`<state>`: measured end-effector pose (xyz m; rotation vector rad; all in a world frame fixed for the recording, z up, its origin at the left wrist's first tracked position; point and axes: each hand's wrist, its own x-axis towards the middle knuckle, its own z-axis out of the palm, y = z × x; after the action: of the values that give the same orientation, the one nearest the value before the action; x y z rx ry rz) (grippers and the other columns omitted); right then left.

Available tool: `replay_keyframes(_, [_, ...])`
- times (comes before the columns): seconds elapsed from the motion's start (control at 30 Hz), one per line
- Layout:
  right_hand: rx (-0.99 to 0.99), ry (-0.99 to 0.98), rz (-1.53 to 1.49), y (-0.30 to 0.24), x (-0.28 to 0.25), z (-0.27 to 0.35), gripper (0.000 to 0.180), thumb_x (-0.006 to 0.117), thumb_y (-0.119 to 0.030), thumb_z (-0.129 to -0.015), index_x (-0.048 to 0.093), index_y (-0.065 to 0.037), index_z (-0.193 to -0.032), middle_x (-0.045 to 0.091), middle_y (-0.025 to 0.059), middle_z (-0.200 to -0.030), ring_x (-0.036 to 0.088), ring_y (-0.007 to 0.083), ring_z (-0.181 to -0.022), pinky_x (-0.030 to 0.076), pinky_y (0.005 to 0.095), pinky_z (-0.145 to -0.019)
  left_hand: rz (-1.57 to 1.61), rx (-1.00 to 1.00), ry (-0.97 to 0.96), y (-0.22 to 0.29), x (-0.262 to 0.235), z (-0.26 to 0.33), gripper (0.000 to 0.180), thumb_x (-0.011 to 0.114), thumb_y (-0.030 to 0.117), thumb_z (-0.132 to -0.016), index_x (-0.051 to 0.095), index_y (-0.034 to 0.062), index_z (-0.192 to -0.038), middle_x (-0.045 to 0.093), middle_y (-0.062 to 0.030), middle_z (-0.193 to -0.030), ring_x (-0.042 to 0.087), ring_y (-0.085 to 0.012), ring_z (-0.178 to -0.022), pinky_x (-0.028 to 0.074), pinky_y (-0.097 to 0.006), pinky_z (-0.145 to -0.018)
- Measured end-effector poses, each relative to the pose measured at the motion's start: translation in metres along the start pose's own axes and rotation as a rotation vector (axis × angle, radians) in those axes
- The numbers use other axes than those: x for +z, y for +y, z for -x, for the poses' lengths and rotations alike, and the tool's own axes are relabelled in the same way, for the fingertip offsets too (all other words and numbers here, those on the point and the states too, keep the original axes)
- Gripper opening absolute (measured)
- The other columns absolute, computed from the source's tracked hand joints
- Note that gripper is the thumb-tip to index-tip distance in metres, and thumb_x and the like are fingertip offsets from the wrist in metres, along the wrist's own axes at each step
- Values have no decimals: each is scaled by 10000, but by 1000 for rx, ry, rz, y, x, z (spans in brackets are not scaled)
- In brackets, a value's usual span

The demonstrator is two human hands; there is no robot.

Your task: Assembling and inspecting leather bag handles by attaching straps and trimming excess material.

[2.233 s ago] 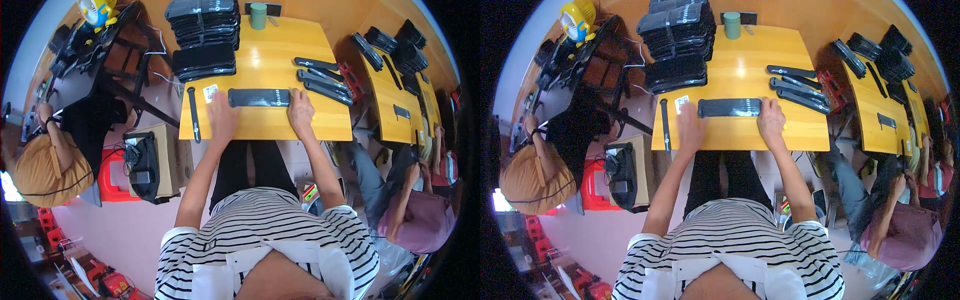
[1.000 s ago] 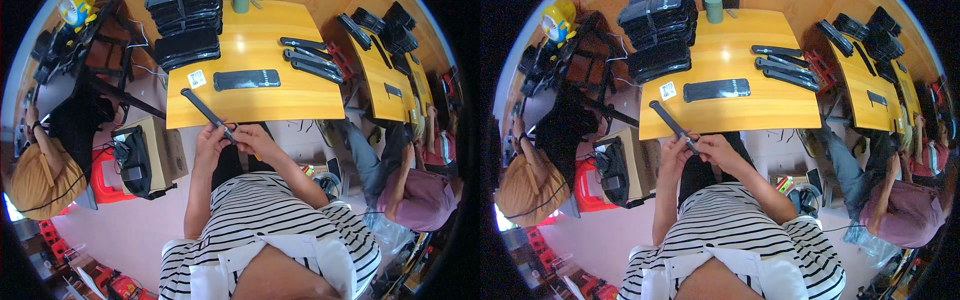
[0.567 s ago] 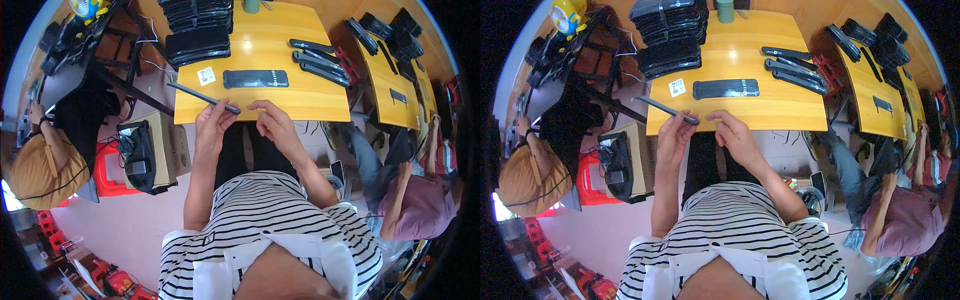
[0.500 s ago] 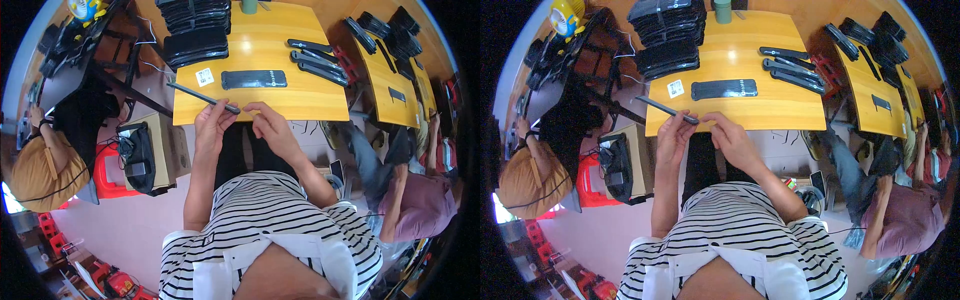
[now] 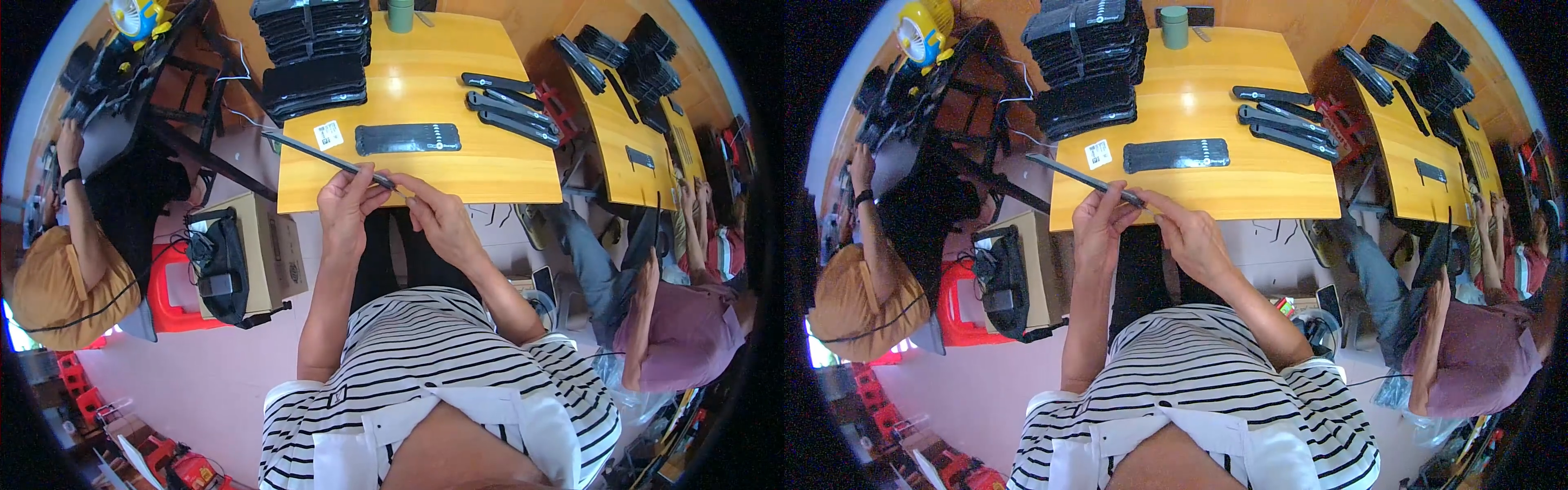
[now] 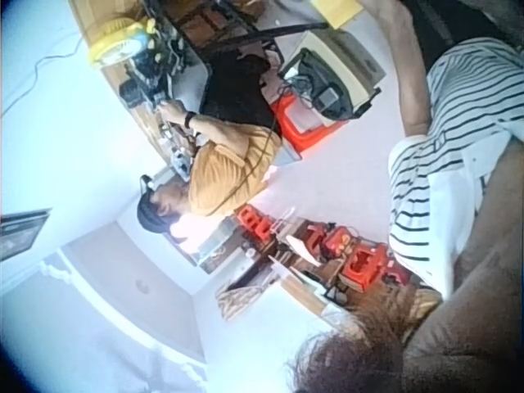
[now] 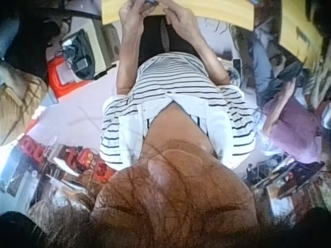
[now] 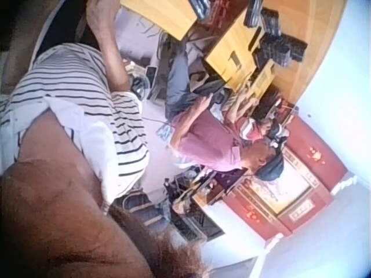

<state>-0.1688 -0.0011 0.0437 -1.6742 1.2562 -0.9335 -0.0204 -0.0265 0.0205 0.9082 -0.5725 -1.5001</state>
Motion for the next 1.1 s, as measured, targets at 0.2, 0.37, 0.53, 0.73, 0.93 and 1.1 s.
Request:
replay_keyframes(0.2, [-3,-8,6,2,-2,1,416,414,24,-836,527,-117,-1211,491,60,-587,437,108,-507,411,244,-515,-16,6,14,-2,0,1,172,614,143,-830,568,0,-913,635,-113,-844,647,-150,-722,548,-221,-634])
replay_keyframes(0.37, [-24,33,57,6,0,1,409,432,12,-841,525,-122,-1216,500,53,-594,446,104,-500,412,249,-501,-4,25,36,-6,6,6,155,604,129,-836,573,7,-926,630,-92,-832,636,-137,-710,546,-216,-638])
replay_keyframes(0.53, [-95,95,114,6,1,4,378,465,-11,-839,547,-121,-1191,516,66,-591,469,120,-487,416,260,-491,71,11,11,-11,4,6,149,597,117,-839,573,4,-934,620,-69,-823,622,-125,-704,544,-219,-651])
replay_keyframes(0.73, [-139,178,347,8,6,7,344,506,-26,-817,588,-138,-1131,568,132,-634,551,244,-513,446,318,-515,102,-74,-5,-19,1,0,128,591,74,-833,567,-2,-933,608,-76,-828,616,-136,-729,545,-256,-697])
replay_keyframes(0.93, [-213,219,599,21,10,10,437,495,-42,-778,541,-179,-1190,574,123,-664,575,318,-567,443,427,-516,40,-101,50,-30,2,-3,159,599,66,-821,552,-6,-954,591,-65,-835,611,-152,-740,540,-254,-681])
replay_keyframes(1.1, [-270,276,505,45,16,7,399,493,-17,-782,559,-113,-1164,583,144,-683,580,308,-576,446,392,-503,32,-35,100,-46,3,-6,174,618,20,-792,549,-9,-949,589,-66,-835,611,-159,-714,552,-264,-665])
